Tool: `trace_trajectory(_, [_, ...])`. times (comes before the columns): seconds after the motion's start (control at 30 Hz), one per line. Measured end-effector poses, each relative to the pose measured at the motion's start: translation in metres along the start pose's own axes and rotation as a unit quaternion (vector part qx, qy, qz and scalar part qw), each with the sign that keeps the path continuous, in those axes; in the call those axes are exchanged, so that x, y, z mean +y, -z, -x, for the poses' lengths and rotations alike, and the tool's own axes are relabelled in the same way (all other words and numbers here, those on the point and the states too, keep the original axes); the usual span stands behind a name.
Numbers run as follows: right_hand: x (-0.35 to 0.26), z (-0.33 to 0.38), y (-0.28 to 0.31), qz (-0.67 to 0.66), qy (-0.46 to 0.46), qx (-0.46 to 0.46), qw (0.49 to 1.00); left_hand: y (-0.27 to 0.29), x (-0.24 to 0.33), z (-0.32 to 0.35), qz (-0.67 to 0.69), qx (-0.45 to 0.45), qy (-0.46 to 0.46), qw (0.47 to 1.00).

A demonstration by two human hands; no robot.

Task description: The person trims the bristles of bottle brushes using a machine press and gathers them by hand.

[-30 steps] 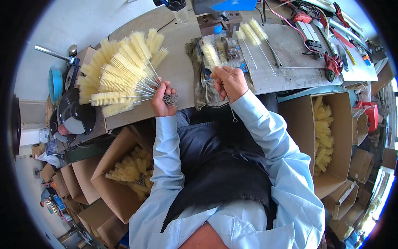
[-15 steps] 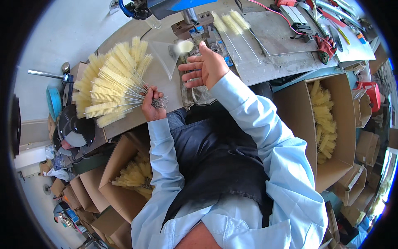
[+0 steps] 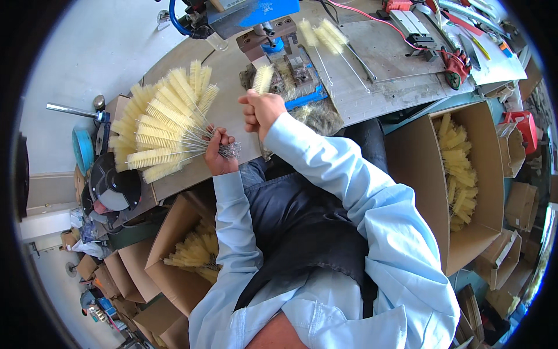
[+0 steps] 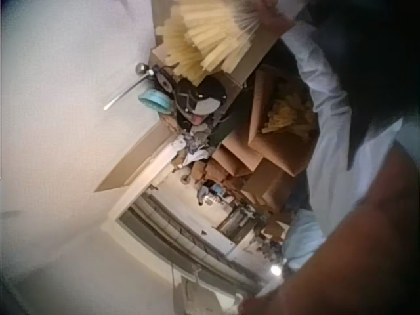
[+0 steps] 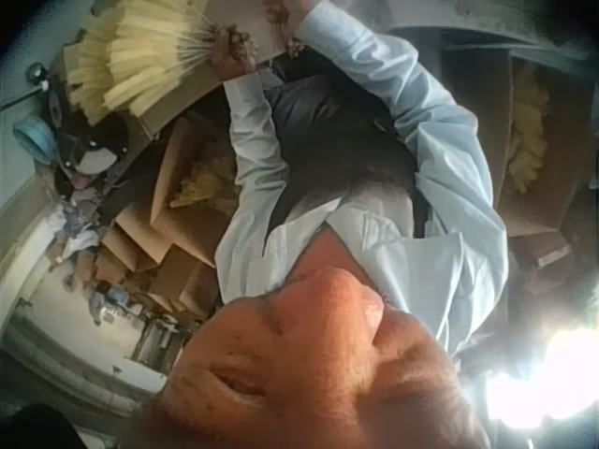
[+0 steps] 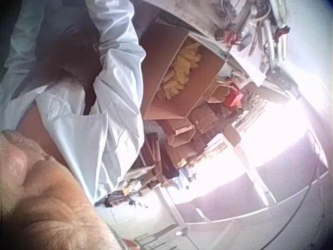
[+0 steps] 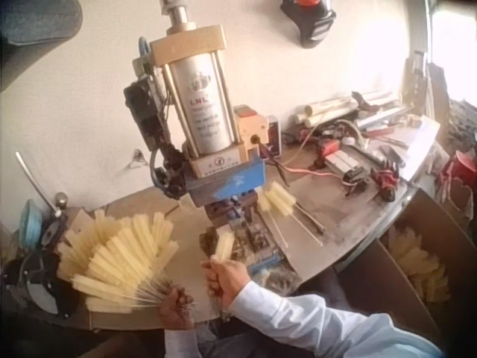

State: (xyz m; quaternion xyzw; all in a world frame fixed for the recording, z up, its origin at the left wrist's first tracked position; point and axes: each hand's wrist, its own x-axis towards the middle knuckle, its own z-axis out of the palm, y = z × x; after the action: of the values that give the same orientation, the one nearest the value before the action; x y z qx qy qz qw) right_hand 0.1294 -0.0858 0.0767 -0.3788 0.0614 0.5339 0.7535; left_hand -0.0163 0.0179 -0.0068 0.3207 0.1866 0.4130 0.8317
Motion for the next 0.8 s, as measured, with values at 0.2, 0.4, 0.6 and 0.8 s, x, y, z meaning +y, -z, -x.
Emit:
trace_trajectory(0.2, [-0.018, 0.007, 0.030, 0.128, -0.001, -0.052, 0.990, -0.011, 0.003, 0.004, -0.028, 0.027, -0.011, 0.999])
trace_trajectory(0.4, [-0.022, 0.010, 0.042, 0.145, -0.079, -0.179, 0.970, -0.011, 0.001, 0.001, -0.031, 0.025, -0.015, 0.999])
trace_trajectory(0.6, [-0.025, 0.025, 0.082, 0.092, 0.065, -0.114, 0.987, -0.006, 0.003, 0.003, -0.037, 0.019, -0.015, 0.999])
trace_trajectory(0.8, [-0.045, 0.024, 0.097, 0.025, 0.060, -0.108, 0.992, -0.007, 0.002, 0.004, -0.029, 0.016, -0.014, 0.999])
